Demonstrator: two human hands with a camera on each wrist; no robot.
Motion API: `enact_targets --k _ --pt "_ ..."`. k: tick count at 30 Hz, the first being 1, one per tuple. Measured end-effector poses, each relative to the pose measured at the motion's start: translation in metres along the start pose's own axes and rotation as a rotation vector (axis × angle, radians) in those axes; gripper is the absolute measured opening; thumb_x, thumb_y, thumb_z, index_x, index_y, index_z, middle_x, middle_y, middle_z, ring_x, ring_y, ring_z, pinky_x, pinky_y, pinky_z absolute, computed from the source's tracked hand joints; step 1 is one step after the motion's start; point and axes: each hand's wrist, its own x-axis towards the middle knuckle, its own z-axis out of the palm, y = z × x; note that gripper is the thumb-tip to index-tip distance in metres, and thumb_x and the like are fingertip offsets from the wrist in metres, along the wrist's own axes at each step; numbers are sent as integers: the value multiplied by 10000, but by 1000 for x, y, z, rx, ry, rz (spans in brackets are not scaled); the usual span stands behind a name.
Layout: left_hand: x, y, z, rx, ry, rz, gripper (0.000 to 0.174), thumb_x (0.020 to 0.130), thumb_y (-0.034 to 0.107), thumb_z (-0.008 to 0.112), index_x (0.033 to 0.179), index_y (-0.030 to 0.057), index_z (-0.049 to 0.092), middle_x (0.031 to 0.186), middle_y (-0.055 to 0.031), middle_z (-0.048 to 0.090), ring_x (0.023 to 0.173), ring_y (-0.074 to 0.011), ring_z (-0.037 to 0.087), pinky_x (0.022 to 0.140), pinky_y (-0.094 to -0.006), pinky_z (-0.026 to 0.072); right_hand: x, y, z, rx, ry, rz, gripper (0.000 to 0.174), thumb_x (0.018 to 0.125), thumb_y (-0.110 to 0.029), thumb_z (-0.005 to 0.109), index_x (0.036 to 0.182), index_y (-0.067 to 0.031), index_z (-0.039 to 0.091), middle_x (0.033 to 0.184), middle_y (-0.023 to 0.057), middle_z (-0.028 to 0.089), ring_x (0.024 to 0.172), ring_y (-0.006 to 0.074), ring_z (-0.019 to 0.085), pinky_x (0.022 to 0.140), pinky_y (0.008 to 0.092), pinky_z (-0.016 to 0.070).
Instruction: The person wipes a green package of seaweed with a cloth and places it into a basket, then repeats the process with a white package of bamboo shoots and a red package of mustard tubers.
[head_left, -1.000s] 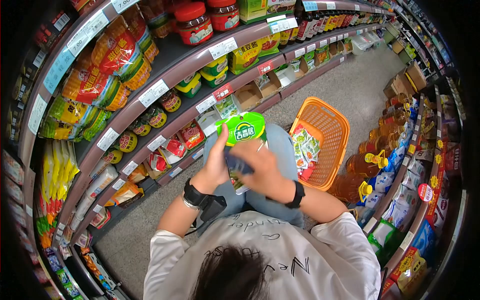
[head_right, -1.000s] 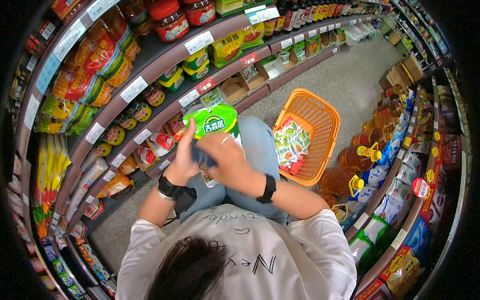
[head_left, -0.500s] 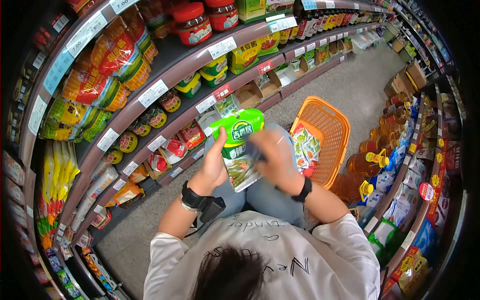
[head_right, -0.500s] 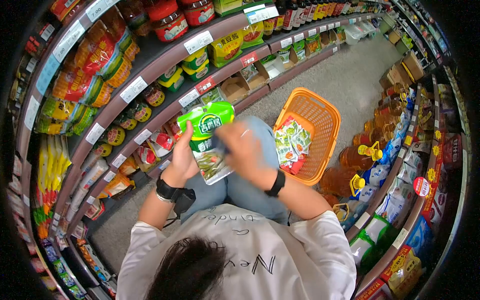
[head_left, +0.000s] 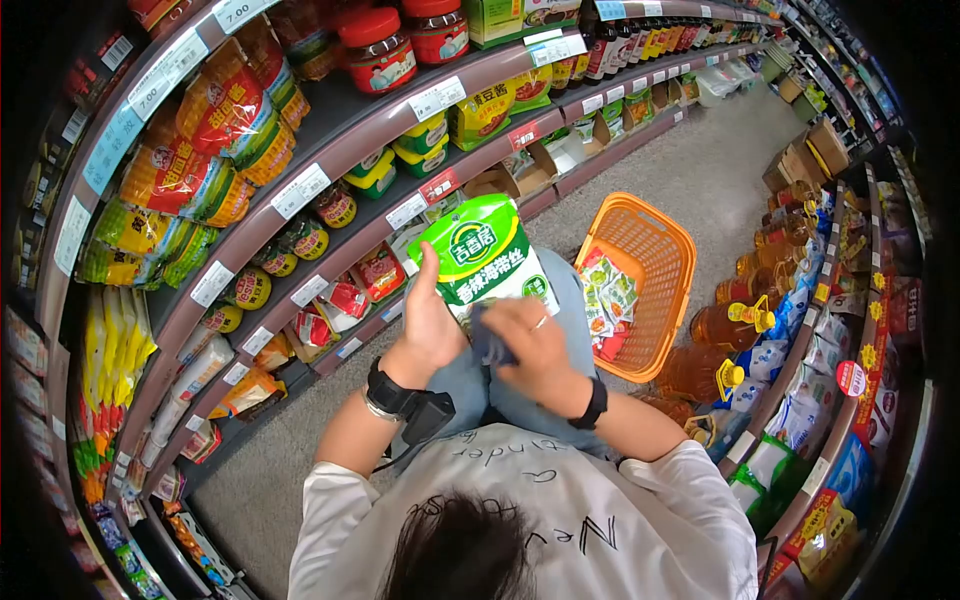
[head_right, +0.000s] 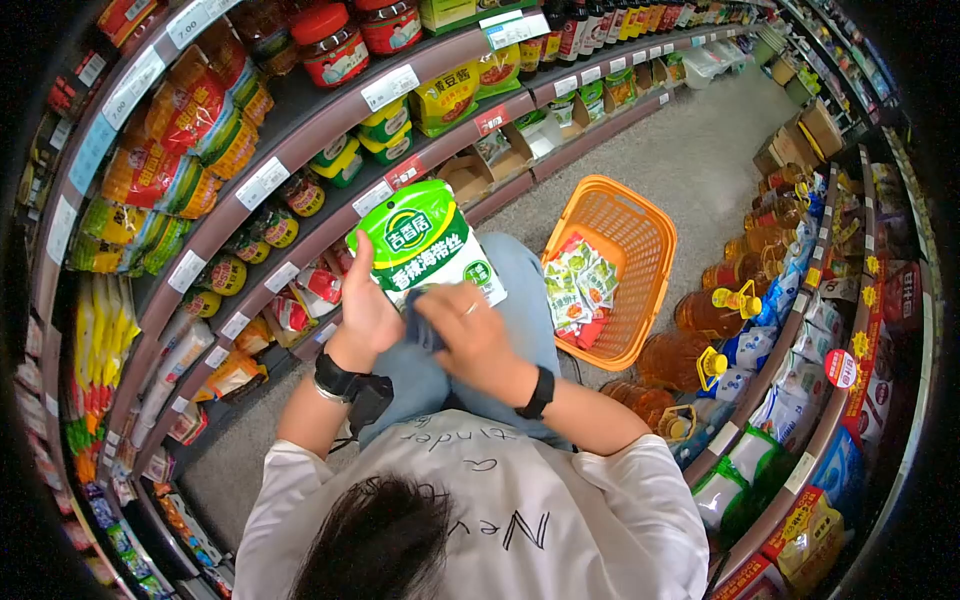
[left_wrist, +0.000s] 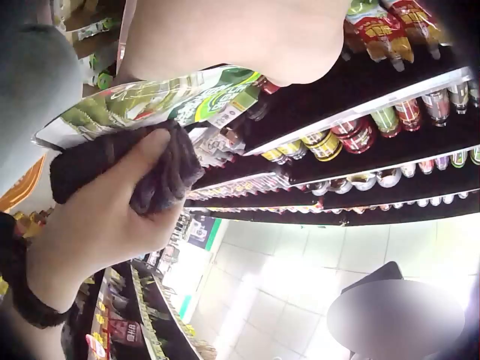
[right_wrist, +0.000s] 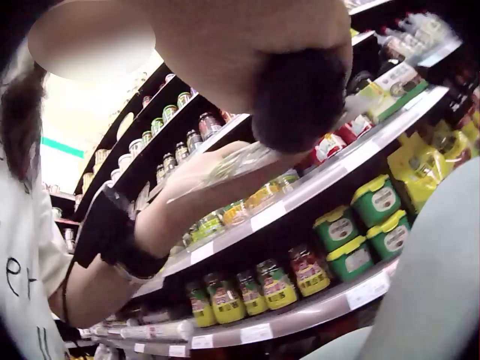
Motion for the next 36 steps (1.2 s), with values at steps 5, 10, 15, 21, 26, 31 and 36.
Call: enact_targets --k 5,10,15,21,26,31,36 --pt "-6 5 -6 -102 -5 -13 691 969 576 330 1380 27 409 1341 -142 528 1207 -291 530 1022 -443 420 -3 23 -14 -176 135 157 575 496 92 696 1049 -35 601 998 147 604 924 353 586 763 427 493" --pt "-2 0 -3 -28 -4 -26 696 967 581 333 1382 26 396 1344 -143 519 1202 -292 531 1017 -441 427 -11 -6 -1 20 -21 5 616 495 80 679 1091 -38 579 1055 145 588 935 360 563 778 430 476" --pt "-9 4 -5 -3 -16 -24 708 962 589 341 1383 22 394 1348 -165 509 1212 -301 524 1039 -446 406 7 29 -23 -199 185 148 528 552 73 690 1058 -39 592 1022 148 586 931 355 560 791 419 473" --pt "-10 9 -9 -34 -29 -75 723 958 594 342 1385 12 389 1373 -180 484 1244 -317 499 1050 -462 393 12 41 -27 -153 252 179 414 631 74 690 1022 -25 597 980 157 599 911 358 585 787 406 487" --pt "-8 11 -9 30 -1 -64 572 993 446 413 1358 6 418 1342 -169 518 1211 -308 530 1044 -453 405 11 50 -39 122 167 374 249 738 24 715 968 9 621 905 107 630 825 236 622 764 310 483" --pt "8 4 -14 188 142 8 411 986 326 512 1261 21 510 1242 -114 600 1102 -225 604 954 -380 482 12 29 -46 379 113 541 202 802 -39 719 975 19 632 912 56 639 844 121 592 785 264 470" --pt "19 -14 -17 519 320 167 505 971 378 542 1287 14 391 1168 -107 560 1052 -168 576 922 -310 466 13 11 -40 443 127 472 208 802 -63 734 959 23 627 903 80 625 834 152 595 774 274 461"
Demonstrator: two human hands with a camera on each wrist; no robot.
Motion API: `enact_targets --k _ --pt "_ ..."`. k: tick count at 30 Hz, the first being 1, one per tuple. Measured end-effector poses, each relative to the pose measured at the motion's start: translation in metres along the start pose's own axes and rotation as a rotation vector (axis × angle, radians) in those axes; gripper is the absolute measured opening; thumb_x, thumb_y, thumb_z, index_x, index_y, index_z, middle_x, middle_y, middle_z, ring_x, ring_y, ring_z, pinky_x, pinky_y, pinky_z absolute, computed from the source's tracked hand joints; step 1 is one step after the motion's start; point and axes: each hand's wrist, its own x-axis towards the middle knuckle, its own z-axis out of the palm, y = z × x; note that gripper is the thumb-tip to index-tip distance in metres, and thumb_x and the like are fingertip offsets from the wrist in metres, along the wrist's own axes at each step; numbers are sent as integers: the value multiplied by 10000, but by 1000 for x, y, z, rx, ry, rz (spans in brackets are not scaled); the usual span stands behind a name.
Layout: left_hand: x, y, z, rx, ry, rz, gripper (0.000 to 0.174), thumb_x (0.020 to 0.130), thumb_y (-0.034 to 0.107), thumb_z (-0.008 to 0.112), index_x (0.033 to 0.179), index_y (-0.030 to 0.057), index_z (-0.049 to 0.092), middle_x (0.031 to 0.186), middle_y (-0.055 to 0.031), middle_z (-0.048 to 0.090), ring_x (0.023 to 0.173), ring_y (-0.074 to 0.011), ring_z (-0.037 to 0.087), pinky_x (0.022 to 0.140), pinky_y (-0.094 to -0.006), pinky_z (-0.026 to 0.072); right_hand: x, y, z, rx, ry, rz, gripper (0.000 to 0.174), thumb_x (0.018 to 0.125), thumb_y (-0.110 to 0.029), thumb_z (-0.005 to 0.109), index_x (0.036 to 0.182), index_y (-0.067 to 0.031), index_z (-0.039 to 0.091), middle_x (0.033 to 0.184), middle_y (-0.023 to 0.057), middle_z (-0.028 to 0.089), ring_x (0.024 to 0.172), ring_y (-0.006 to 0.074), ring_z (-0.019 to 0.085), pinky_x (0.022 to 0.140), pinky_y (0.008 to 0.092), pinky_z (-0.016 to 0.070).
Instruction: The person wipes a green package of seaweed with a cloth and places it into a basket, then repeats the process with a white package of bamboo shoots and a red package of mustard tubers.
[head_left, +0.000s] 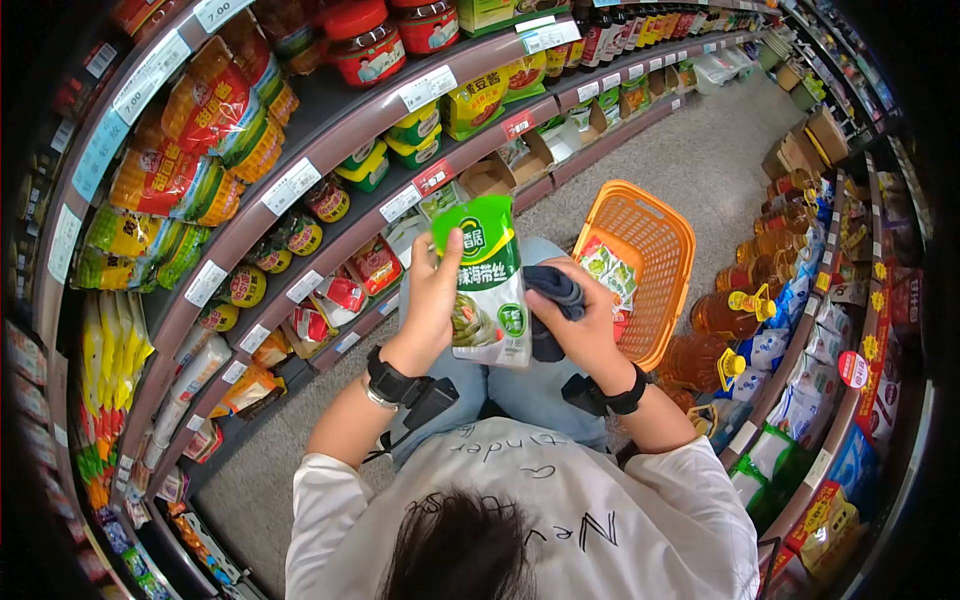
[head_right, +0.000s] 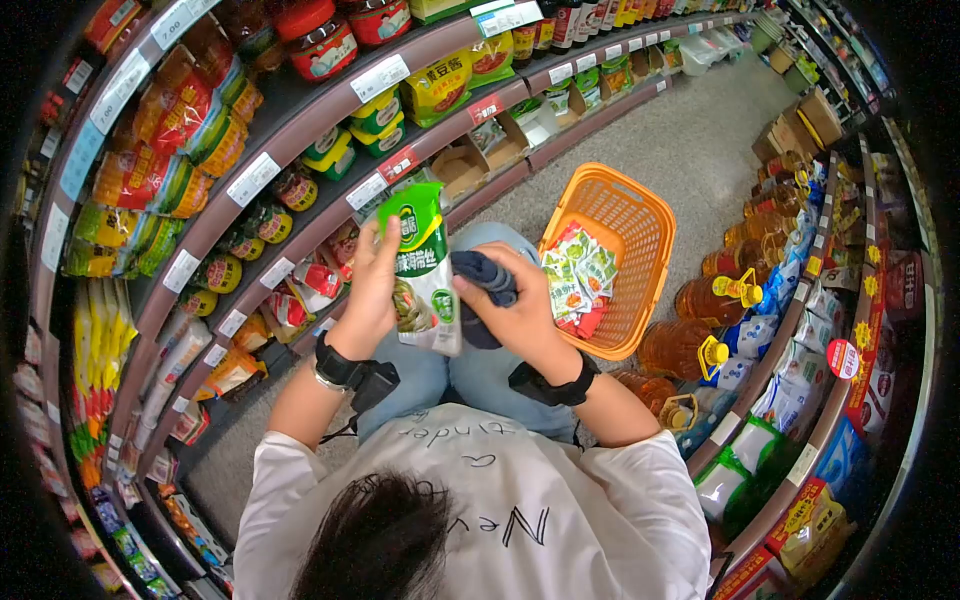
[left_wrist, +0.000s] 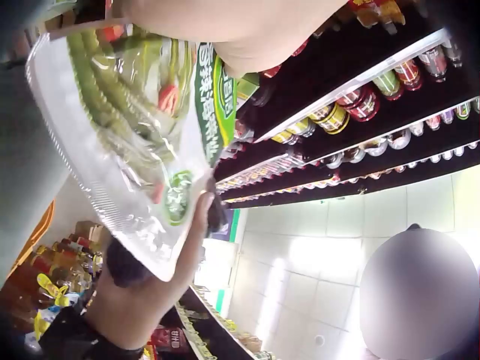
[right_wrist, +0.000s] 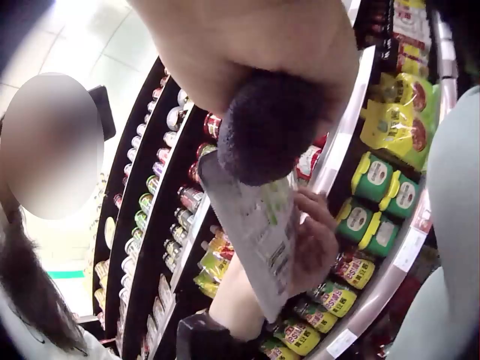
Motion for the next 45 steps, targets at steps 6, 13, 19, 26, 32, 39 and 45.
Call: enact_targets --k 6,13,19,26,32,39,45 --pt "-11 -29 1 70 55 -188 692 955 611 380 1354 46 406 1195 -84 493 1121 -161 475 1000 -325 353 1 2 19 -147 -72 -241 294 697 7 745 965 0 623 928 135 628 864 280 625 787 343 488" --pt "-28 6 3 -520 -504 -359 654 970 586 339 1351 60 421 1287 -107 534 1184 -217 534 1011 -371 420 9 11 24 -402 -11 -433 494 568 33 737 1041 -27 607 1005 136 603 903 341 592 789 396 493" --pt "-21 12 2 -514 -314 -338 592 989 507 367 1345 42 448 1242 -121 587 1101 -241 592 982 -375 447 -12 16 29 -447 -183 -382 602 527 57 711 1105 -50 579 1064 135 585 1000 338 556 842 415 472" --pt "-22 12 4 -487 -369 -231 682 978 578 291 1394 48 395 1356 -131 509 1183 -277 547 1012 -399 424 -14 14 30 -426 -137 -410 627 500 78 685 1105 -33 566 1068 149 583 966 354 552 826 431 466" --pt "-21 14 -9 -638 -506 -266 693 972 588 287 1402 55 388 1368 -128 499 1213 -277 521 1009 -405 424 1 23 15 -599 30 -377 641 493 102 660 1113 -36 570 1085 152 588 995 363 544 830 432 477" --pt "-22 20 7 -541 -349 -168 701 974 583 291 1394 30 387 1355 -148 505 1201 -283 531 1016 -423 421 -15 22 32 -387 -195 -466 636 493 109 645 1107 -42 578 1088 145 595 988 356 557 833 432 475" --pt "-21 16 1 -541 -426 -241 698 973 588 287 1412 53 372 1363 -143 501 1200 -281 533 1040 -412 395 -3 22 26 -474 -46 -428 663 490 92 685 1130 -43 576 1084 137 601 968 343 564 804 417 481"
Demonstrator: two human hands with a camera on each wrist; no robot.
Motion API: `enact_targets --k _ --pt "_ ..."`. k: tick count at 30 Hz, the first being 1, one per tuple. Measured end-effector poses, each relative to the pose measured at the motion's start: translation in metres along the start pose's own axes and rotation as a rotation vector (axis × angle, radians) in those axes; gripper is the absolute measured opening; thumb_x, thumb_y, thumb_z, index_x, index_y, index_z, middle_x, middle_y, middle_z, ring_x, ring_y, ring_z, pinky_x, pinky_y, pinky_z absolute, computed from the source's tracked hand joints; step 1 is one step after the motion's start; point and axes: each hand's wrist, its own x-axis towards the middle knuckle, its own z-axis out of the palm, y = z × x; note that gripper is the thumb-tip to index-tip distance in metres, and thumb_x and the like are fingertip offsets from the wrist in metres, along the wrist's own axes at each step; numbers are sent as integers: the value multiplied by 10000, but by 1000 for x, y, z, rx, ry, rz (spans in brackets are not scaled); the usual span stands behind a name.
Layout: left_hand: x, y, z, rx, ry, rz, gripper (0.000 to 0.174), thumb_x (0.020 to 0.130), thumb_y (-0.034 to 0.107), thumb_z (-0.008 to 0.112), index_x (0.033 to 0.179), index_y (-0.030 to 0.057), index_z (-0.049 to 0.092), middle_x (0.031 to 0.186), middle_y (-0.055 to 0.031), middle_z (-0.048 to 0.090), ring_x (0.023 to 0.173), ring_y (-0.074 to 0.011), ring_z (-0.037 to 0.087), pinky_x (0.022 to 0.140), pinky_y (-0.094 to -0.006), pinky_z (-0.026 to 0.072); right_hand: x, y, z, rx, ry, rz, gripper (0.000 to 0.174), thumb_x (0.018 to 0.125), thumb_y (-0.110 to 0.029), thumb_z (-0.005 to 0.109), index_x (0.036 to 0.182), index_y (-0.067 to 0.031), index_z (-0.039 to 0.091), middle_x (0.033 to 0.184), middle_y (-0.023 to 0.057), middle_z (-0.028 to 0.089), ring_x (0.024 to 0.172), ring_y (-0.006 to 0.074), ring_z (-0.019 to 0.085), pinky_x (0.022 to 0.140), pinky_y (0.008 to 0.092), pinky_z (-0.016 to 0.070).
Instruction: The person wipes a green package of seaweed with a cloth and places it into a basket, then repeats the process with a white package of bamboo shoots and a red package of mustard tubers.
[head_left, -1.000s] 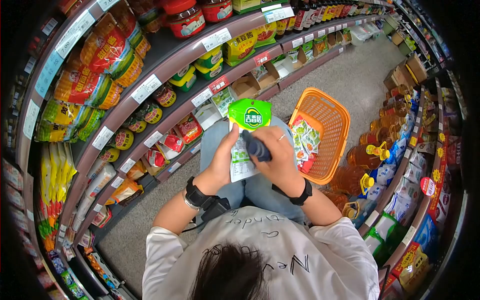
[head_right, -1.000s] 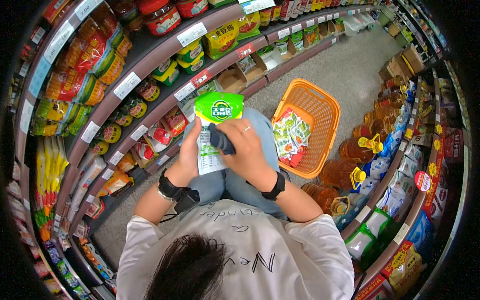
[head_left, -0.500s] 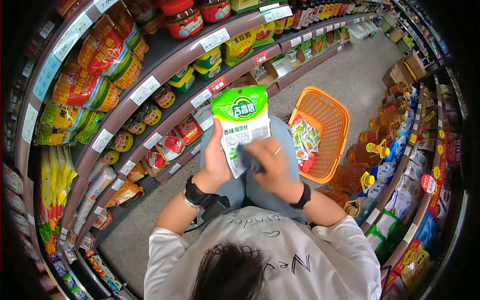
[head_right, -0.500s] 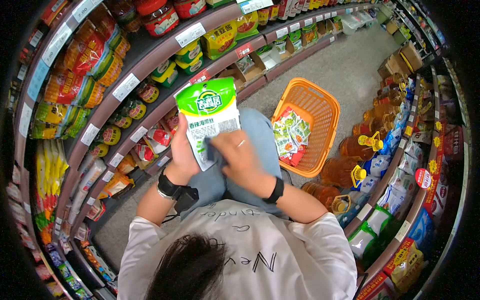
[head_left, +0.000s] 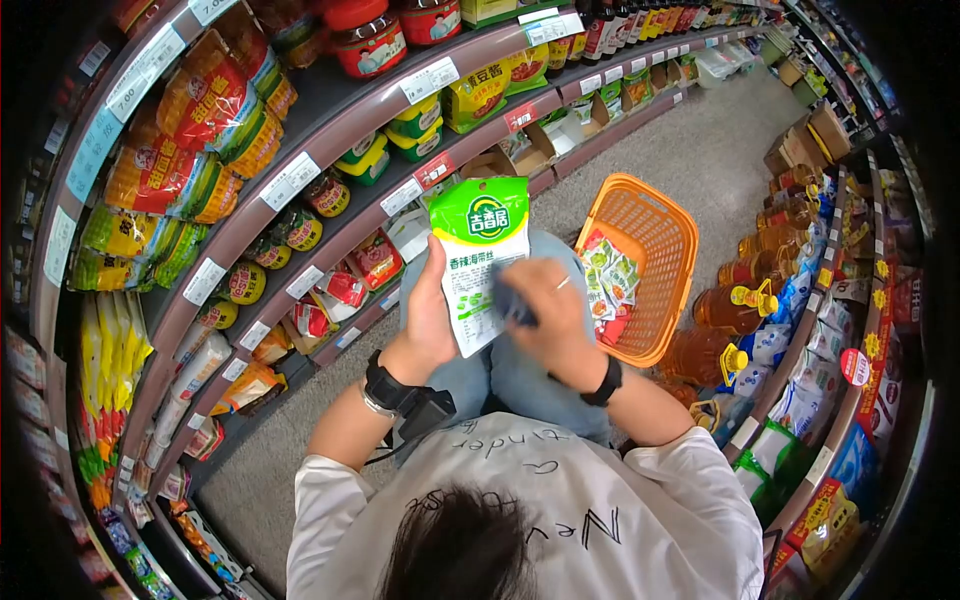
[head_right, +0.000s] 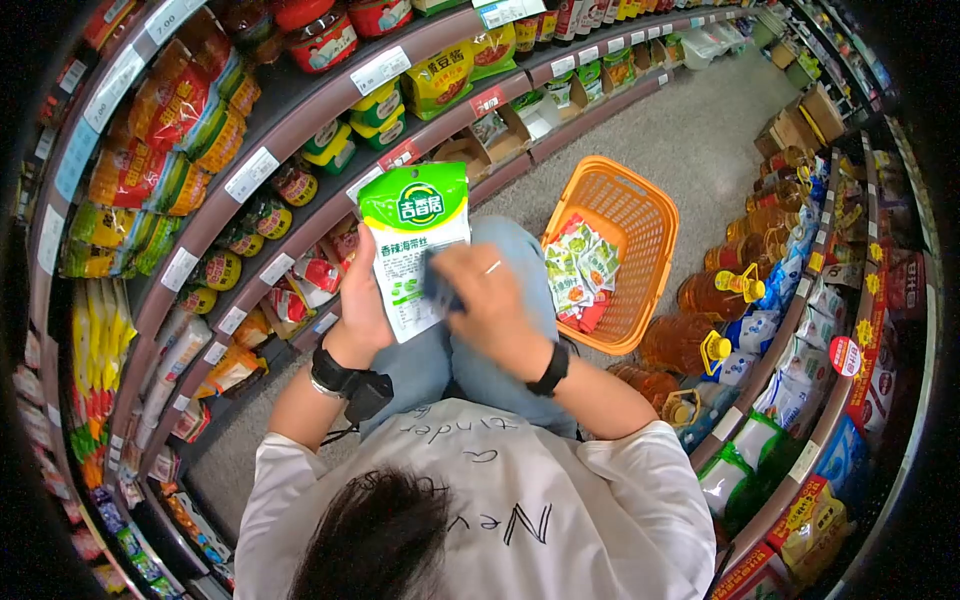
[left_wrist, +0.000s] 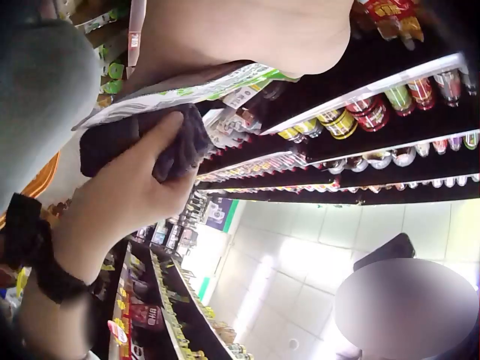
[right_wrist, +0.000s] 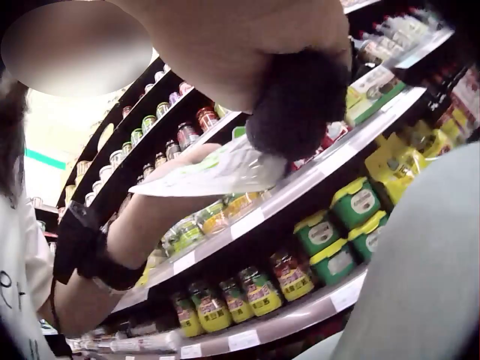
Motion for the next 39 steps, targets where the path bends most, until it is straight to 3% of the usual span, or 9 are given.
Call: enact_targets --k 4,7,14,18,23,27,30,34,39 --pt "1 -5 2 60 103 30 693 973 596 276 1398 60 389 1336 -133 521 1173 -268 550 1031 -403 404 -5 -9 2 80 -114 -110 674 470 91 678 1123 -40 580 1050 133 604 949 343 570 809 409 481" --pt "-7 7 -2 21 -35 -89 684 974 596 278 1392 69 399 1281 -119 547 1144 -247 558 1016 -404 415 12 23 -5 -167 144 37 673 476 74 689 1130 -43 586 1053 148 610 953 345 572 794 430 474" --pt "-3 -2 2 147 105 -18 681 983 583 257 1405 63 381 1342 -111 523 1186 -245 539 1029 -383 402 -10 -15 8 139 -200 -101 675 475 68 695 1127 -49 567 1066 132 594 966 343 561 813 426 479" --pt "-8 -3 -15 40 -38 -138 651 975 597 268 1366 99 421 1239 -82 558 1111 -222 565 956 -412 460 13 19 -14 -158 129 41 631 486 76 686 1096 -55 590 1055 136 603 944 347 558 784 424 477" --pt "-4 -12 -3 108 9 -113 668 992 566 248 1398 52 381 1341 -102 513 1172 -245 548 1013 -394 422 -9 -27 5 190 -114 -48 637 481 86 680 1096 -51 594 1034 126 601 940 347 573 796 422 478" --pt "-14 -8 -7 140 -61 -178 728 966 628 214 1413 73 361 1343 -105 500 1199 -222 526 1018 -384 422 2 -2 -15 -12 -21 -72 639 472 86 693 1089 -56 609 1019 130 606 894 339 575 768 414 481" --pt "-15 -10 -7 147 -72 -184 702 971 615 240 1411 82 362 1340 -106 502 1194 -223 532 1012 -387 431 18 23 -15 -144 223 43 617 487 83 691 1081 -59 606 1007 136 608 910 347 567 760 413 469" --pt "-12 -12 -5 89 -19 -194 620 996 547 299 1403 84 372 1328 -93 510 1208 -202 519 1021 -363 418 -7 -26 2 156 -115 -41 608 479 91 651 1067 -50 593 1034 134 598 950 346 565 805 422 477" --pt "-19 -16 -14 197 50 -151 456 1001 356 447 1318 29 444 1245 -116 569 1104 -254 592 915 -407 503 3 6 -27 -94 8 -19 590 485 73 683 1057 -49 605 1027 131 604 946 342 576 796 419 484"
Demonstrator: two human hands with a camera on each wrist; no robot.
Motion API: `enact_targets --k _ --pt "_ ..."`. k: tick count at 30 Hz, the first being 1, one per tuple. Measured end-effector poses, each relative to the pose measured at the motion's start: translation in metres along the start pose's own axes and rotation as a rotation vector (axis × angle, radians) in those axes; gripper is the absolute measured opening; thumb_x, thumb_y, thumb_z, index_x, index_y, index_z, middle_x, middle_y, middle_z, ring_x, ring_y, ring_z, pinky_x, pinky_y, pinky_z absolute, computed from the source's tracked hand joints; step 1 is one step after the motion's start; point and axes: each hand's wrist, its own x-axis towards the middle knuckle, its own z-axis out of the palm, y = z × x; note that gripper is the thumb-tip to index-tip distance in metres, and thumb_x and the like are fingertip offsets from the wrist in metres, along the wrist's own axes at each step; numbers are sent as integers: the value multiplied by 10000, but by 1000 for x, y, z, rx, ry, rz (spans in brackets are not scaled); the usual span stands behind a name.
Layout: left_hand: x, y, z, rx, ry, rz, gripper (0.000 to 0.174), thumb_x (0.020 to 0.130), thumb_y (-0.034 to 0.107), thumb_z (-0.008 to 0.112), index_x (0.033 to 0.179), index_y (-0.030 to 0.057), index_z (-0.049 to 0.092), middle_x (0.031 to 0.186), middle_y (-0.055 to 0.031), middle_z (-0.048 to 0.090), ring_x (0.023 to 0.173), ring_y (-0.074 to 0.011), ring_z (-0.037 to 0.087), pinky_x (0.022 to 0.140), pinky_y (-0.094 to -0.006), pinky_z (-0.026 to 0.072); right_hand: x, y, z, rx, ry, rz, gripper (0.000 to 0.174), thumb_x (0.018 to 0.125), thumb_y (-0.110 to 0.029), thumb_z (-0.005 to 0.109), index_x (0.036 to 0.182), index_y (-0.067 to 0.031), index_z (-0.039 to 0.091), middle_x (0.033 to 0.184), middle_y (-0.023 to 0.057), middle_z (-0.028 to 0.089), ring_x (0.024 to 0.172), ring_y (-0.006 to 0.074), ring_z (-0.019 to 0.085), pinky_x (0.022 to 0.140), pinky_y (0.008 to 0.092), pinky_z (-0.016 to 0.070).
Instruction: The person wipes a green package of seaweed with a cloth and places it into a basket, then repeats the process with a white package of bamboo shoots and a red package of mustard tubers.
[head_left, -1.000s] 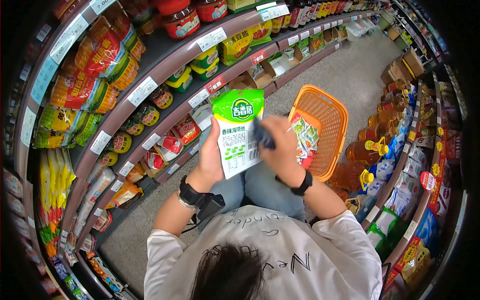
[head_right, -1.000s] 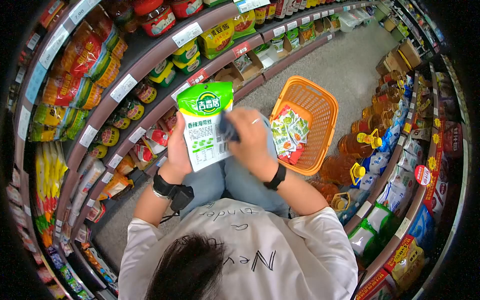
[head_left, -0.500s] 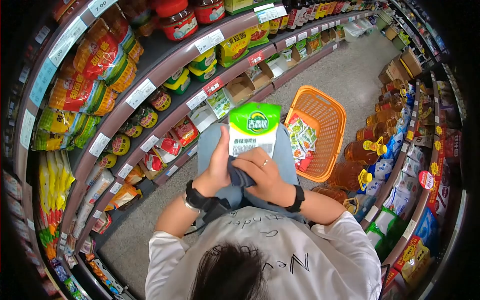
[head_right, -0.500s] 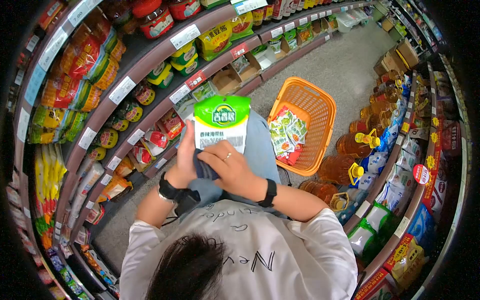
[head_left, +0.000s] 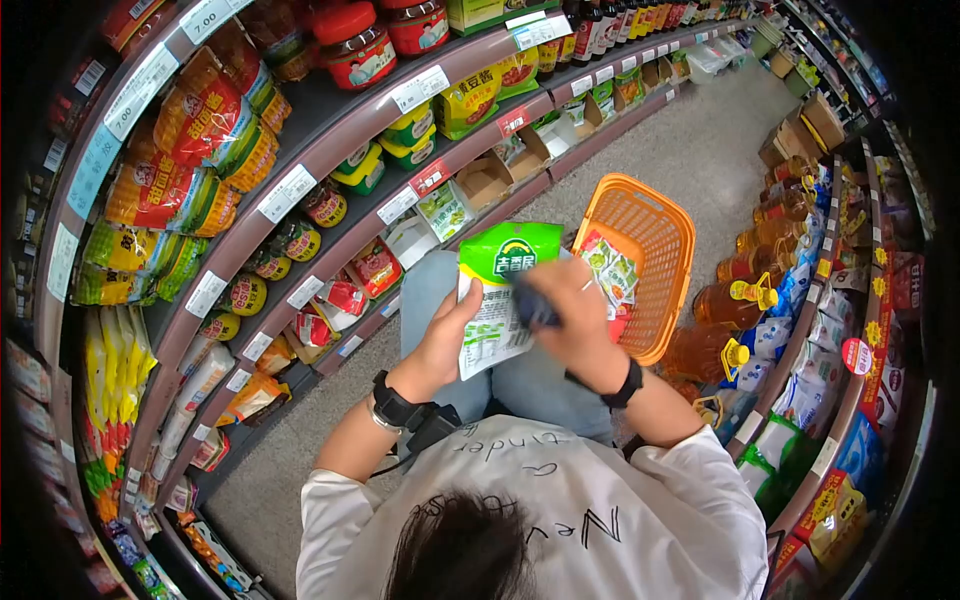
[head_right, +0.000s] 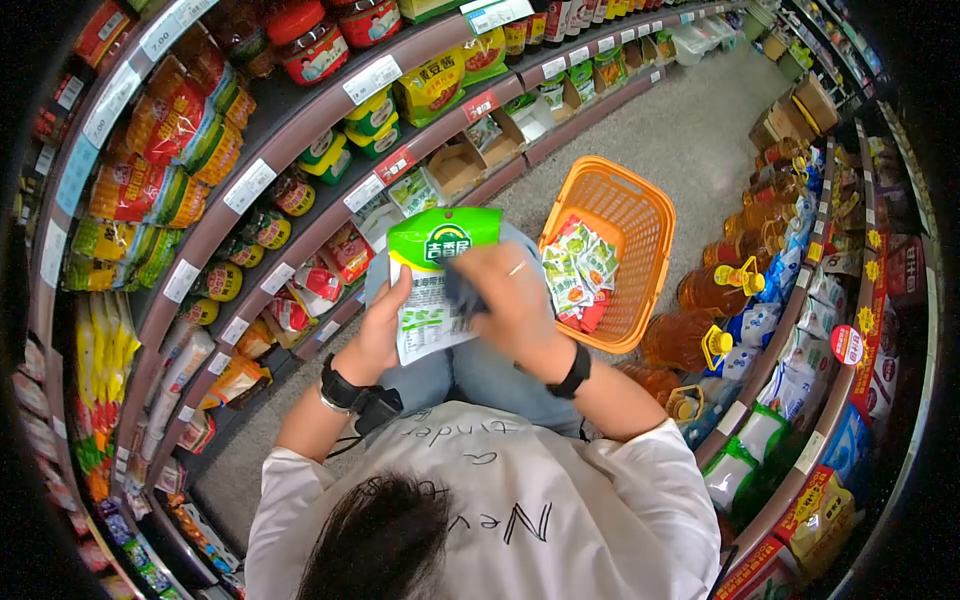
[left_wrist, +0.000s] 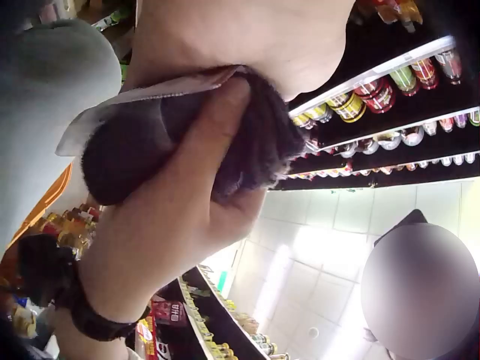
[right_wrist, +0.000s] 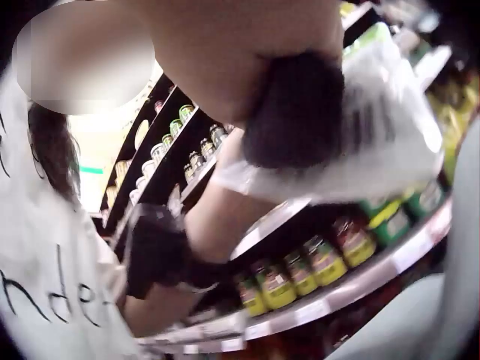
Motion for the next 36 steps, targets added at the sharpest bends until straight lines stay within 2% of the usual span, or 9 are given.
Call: enact_targets --k 4,7,12,16,20,24,27,30,36 --pt "5 -1 6 123 -10 -31 471 885 61 564 1332 26 419 1225 -98 564 1096 -208 584 935 -364 477 9 5 7 -66 222 81 565 498 57 706 1046 -46 614 1005 135 620 927 342 589 789 418 486" --pt "3 -4 0 165 66 20 551 808 -30 543 1341 11 409 1222 -103 563 1106 -209 575 965 -356 453 1 -25 8 149 26 -4 538 530 65 700 1051 -46 622 986 135 619 911 330 601 762 392 495" --pt "-7 4 7 260 -1 -60 572 808 -49 508 1362 13 381 1234 -96 549 1152 -204 540 1001 -358 424 23 8 -11 -79 193 62 521 531 64 691 1034 -52 620 957 118 607 885 332 594 767 402 491" --pt "2 -7 3 443 -42 80 595 818 -59 469 1392 19 333 1255 -83 512 1177 -173 499 1014 -333 396 17 -31 3 180 -55 -29 576 498 66 702 1055 -50 606 969 139 611 927 350 575 802 428 474" --pt "2 4 7 492 -83 22 637 807 -83 435 1418 17 288 1309 -84 472 1237 -172 445 1057 -329 348 29 -6 -8 -34 83 71 579 499 80 683 1057 -49 601 1010 148 603 947 355 571 810 430 478" --pt "7 -2 4 647 -74 128 683 811 -84 443 1452 27 237 1388 -90 395 1308 -173 367 1100 -327 287 23 -21 1 59 66 -17 576 509 87 663 1065 -52 606 1002 147 601 958 350 571 836 432 478" --pt "3 -7 2 630 -5 171 681 813 -74 462 1451 36 250 1389 -95 405 1307 -173 371 1095 -328 297 16 -25 -5 72 -86 -49 575 505 80 674 1062 -51 612 1005 139 605 950 347 569 825 426 481" --pt "-1 8 13 344 21 38 621 819 -43 481 1412 39 316 1274 -110 526 1168 -211 534 998 -345 424 30 14 -11 -112 195 81 562 503 80 678 1048 -43 620 988 145 616 939 347 580 797 418 483" --pt "2 12 10 202 148 14 568 817 38 462 1378 37 369 1191 -111 560 1067 -229 582 939 -366 469 5 -17 -2 61 -51 16 584 492 47 714 1058 -57 619 1022 135 610 938 338 585 831 433 476"
